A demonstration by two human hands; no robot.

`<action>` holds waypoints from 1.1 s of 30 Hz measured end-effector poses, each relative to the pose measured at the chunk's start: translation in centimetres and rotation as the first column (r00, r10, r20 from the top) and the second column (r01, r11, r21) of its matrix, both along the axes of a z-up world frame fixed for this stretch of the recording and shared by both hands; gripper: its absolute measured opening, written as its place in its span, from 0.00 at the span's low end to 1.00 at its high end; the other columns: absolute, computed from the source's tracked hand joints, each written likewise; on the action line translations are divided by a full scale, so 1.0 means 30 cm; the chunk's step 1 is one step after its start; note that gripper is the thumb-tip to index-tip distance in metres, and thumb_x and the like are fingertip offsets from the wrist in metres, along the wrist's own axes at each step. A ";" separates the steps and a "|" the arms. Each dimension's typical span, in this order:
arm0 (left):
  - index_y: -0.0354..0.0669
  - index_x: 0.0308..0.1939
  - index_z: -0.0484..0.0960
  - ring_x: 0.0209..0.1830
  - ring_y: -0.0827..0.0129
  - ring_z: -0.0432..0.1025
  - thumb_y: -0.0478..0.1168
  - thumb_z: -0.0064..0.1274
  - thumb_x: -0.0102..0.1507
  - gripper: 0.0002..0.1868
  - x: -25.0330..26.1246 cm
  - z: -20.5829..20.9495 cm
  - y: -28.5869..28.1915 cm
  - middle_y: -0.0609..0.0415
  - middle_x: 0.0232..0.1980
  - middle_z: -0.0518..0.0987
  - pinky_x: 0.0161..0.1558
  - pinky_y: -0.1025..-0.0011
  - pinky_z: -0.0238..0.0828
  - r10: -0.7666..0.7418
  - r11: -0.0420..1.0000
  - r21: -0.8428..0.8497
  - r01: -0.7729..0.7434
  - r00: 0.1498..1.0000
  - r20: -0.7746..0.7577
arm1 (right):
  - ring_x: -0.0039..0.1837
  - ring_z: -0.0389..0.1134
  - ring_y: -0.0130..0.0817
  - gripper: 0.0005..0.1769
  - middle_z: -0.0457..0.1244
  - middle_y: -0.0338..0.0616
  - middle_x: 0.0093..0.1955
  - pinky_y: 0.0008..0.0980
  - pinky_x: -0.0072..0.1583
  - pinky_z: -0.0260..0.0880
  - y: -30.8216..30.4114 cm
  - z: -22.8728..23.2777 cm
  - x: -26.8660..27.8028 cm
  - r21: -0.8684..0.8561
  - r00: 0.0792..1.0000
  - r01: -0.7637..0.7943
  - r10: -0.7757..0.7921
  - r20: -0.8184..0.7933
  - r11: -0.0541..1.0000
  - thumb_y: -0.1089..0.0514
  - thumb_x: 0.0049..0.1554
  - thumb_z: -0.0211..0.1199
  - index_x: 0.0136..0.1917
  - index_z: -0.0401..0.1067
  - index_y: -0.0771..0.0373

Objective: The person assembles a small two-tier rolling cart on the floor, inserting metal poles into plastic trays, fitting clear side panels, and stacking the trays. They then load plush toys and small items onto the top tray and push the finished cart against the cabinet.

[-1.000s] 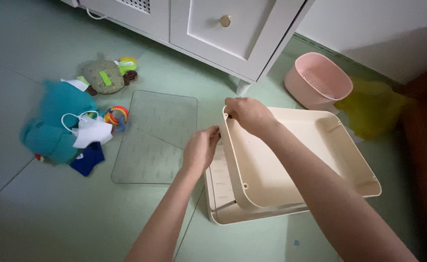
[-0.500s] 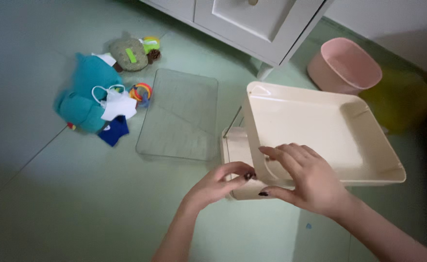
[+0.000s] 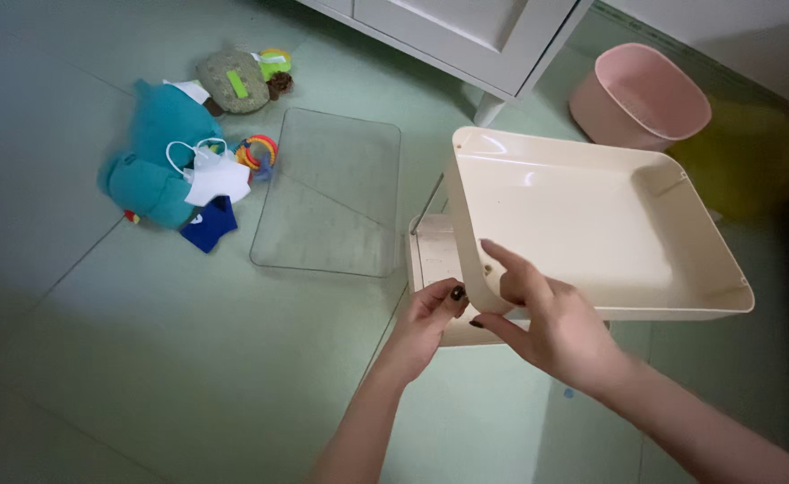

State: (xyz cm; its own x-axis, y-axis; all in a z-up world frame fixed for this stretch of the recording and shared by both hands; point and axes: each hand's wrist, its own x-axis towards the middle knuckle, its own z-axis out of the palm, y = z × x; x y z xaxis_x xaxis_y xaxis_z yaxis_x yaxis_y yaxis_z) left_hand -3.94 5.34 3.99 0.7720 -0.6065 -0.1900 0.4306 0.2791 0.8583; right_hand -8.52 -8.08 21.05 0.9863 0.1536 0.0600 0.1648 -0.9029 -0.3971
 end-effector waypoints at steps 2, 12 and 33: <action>0.36 0.56 0.80 0.52 0.73 0.68 0.49 0.46 0.74 0.19 -0.003 -0.007 0.001 0.59 0.46 0.76 0.60 0.70 0.65 0.021 0.993 -0.116 -0.026 0.999 -0.041 | 0.38 0.74 0.37 0.43 0.68 0.45 0.37 0.36 0.44 0.76 0.012 0.002 0.012 -0.117 0.972 0.154 -0.172 -0.163 0.981 0.56 0.47 0.74 0.73 0.64 0.59; 0.37 0.56 0.80 0.59 0.71 0.73 0.49 0.45 0.72 0.19 -0.005 0.026 -0.018 0.56 0.52 0.82 0.65 0.70 0.66 0.046 0.990 -0.131 -0.049 0.999 -0.023 | 0.44 0.75 0.42 0.34 0.71 0.50 0.45 0.39 0.44 0.74 -0.026 -0.003 0.008 -0.188 0.994 -0.099 0.107 0.035 0.977 0.57 0.46 0.74 0.64 0.66 0.66; 0.43 0.62 0.70 0.54 0.67 0.72 0.58 0.34 0.68 0.28 0.057 0.052 0.020 0.55 0.50 0.76 0.58 0.62 0.70 -0.017 1.000 -0.015 0.017 1.000 -0.019 | 0.41 0.73 0.46 0.34 0.69 0.46 0.41 0.43 0.43 0.72 -0.016 -0.115 -0.029 -0.154 0.993 -0.008 0.025 0.111 0.988 0.53 0.47 0.74 0.63 0.66 0.63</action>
